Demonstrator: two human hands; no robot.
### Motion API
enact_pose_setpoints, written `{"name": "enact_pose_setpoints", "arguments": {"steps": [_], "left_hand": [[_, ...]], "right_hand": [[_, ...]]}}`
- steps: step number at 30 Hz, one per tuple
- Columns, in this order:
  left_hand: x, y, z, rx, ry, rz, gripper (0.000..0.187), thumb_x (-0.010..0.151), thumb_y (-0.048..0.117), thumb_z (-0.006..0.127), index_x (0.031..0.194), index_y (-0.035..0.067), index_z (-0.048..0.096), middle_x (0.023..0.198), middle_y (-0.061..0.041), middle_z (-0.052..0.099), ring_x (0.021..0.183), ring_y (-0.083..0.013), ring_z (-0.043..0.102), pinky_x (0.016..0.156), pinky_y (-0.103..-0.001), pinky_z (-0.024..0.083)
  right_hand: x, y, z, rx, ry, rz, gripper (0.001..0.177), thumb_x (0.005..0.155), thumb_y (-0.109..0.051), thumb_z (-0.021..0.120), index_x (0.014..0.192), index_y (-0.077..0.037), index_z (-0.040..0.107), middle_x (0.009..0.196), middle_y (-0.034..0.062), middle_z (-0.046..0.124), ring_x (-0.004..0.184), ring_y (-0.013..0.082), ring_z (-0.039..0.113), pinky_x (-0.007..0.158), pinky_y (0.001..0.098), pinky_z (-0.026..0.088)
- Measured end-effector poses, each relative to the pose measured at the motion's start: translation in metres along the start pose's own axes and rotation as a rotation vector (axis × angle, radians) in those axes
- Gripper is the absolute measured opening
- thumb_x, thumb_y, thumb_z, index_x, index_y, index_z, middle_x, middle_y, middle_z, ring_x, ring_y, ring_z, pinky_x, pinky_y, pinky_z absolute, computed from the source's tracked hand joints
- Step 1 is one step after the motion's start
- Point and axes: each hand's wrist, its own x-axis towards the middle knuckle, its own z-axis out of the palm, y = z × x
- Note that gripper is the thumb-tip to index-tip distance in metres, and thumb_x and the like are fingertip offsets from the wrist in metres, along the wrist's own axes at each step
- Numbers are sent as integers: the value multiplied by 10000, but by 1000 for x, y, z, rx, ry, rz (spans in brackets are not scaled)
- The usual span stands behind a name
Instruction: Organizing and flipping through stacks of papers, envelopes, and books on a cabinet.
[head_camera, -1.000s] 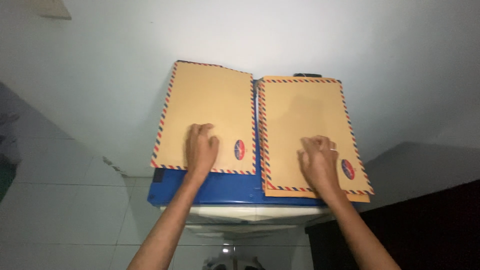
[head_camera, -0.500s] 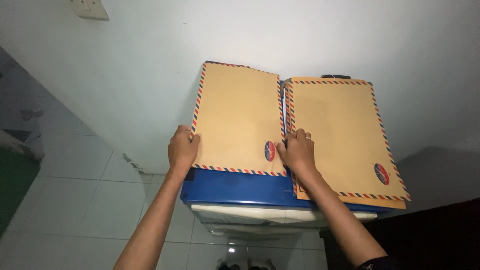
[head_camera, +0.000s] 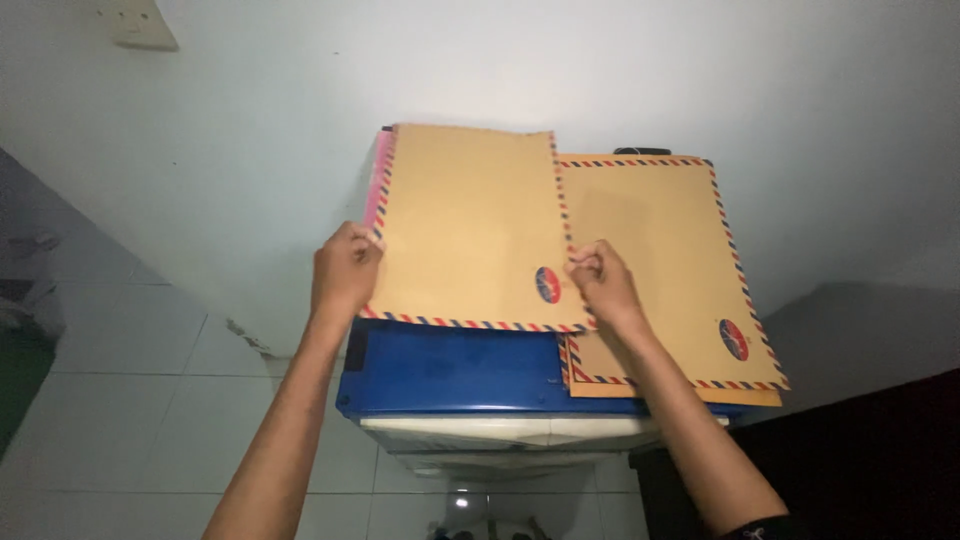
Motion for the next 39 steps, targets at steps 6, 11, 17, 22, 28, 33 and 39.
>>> {"name": "enact_pose_setpoints", "arguments": {"steps": [6, 11, 17, 22, 28, 33, 39], "left_hand": [[-9, 30, 74, -192, -83, 122, 145, 889, 167, 730, 875, 42, 659, 767, -124, 742, 689, -221, 742, 641, -347, 565], [-49, 59, 149, -242, -160, 212, 171, 854, 169, 776, 843, 37, 669, 739, -137, 723, 690, -229, 740, 638, -350, 563], [-83, 90, 207, -275, -334, 70, 197, 854, 188, 780, 876, 34, 659, 694, -127, 715, 632, -228, 722, 597, -360, 543], [-89, 90, 231, -245, -385, 38, 205, 860, 206, 773, 891, 35, 665, 655, -124, 696, 600, -233, 704, 588, -361, 530], [-87, 90, 230, -170, -372, -25, 210, 839, 219, 773, 869, 39, 669, 657, -114, 678, 609, -245, 687, 601, -374, 528], [-87, 89, 220, -133, -390, -65, 235, 853, 260, 758, 849, 54, 644, 682, -97, 697, 631, -249, 711, 604, -385, 548], [-71, 77, 157, 0, -119, 85, 207, 931, 237, 726, 916, 49, 640, 725, -155, 693, 699, -356, 695, 604, -467, 522]], "right_hand": [[-27, -39, -83, -143, 139, 166, 148, 982, -193, 664, 1097, -120, 607, 894, 40, 601, 683, 95, 526, 547, 279, 439], [-15, 35, -168, -94, 213, 44, 157, 977, -157, 664, 1081, -73, 581, 944, 46, 664, 773, 116, 582, 656, 291, 483], [-23, 91, -237, -216, 275, 85, 143, 981, -141, 668, 1071, -56, 598, 917, 64, 665, 846, 136, 632, 760, 314, 521], [-18, 134, -258, -164, 254, 15, 169, 975, -150, 681, 1064, -37, 592, 891, 58, 670, 822, 133, 611, 746, 310, 501], [-20, 117, -246, -258, 273, 29, 171, 960, -150, 687, 1065, -33, 619, 890, 68, 686, 834, 145, 635, 767, 302, 511], [-23, 108, -243, -754, 354, -104, 233, 960, -169, 696, 1105, -1, 627, 1003, 160, 661, 949, 313, 644, 840, 471, 519], [-13, 61, -194, -871, 285, -397, 152, 1005, -141, 596, 1097, -41, 665, 1116, 174, 642, 1147, 316, 587, 1033, 481, 453]]}}
